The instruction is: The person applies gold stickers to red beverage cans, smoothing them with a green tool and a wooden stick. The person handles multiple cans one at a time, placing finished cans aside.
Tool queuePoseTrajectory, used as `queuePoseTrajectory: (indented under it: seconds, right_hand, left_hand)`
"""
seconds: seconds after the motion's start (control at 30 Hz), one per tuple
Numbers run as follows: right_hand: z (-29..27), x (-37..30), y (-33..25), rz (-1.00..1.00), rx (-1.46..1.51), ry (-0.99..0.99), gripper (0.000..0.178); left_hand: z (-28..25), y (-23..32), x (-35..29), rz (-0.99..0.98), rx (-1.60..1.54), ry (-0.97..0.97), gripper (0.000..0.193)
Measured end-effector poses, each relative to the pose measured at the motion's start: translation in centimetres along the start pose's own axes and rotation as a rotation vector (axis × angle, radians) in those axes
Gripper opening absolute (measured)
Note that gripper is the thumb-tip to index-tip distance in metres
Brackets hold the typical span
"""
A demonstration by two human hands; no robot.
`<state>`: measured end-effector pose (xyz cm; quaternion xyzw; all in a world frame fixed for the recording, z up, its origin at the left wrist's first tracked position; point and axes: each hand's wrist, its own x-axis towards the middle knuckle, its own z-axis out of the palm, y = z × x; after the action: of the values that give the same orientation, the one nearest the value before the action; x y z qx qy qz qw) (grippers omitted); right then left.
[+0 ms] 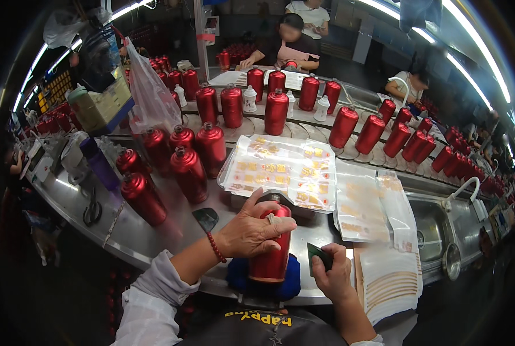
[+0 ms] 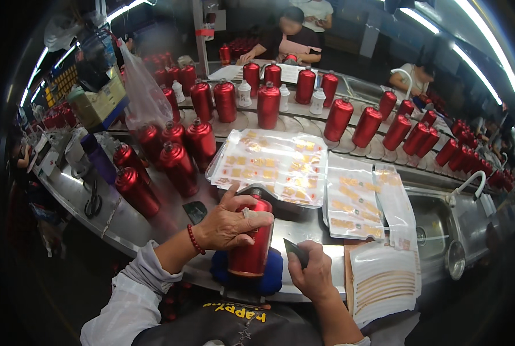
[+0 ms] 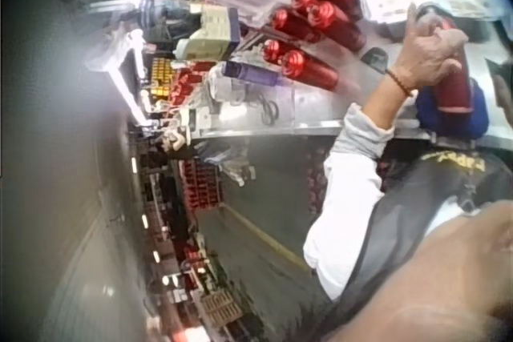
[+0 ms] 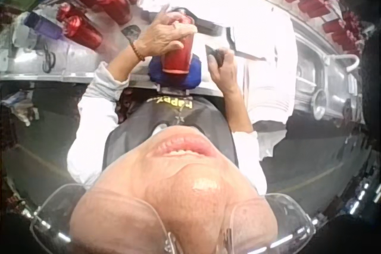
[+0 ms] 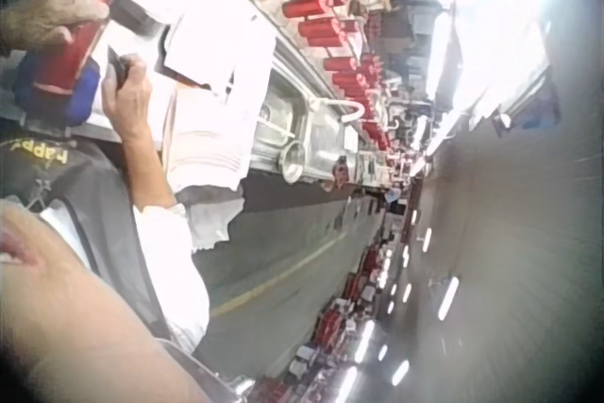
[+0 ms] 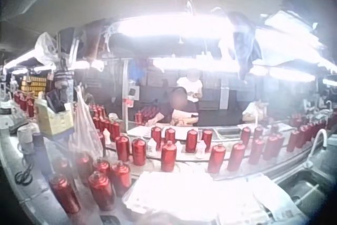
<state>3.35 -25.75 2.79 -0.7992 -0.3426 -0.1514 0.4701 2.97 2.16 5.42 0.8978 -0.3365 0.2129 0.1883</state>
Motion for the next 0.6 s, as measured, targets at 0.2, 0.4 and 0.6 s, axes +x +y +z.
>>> queuePoseTrajectory:
  seconds: [0.2,0.4,0.6]
  right_hand:
    - [0.2,0.7,0.6,-0.070,0.002,0.030,0.031]
    - [1.3,5.5,-1.3,-0.188,0.030,-0.144,0.028]
    - [4.3,10.7,-1.2,-0.487,-0.253,-0.014,0.026]
  left_hand:
    - [0.7,5.6,-3.1,-0.006,-0.038,0.006,0.063]
    - [3.3,8.9,-7.6,-0.269,-0.080,0.250,0.080]
    - [4.5,8.7,-8.4,-0.601,-0.013,0.184,0.112]
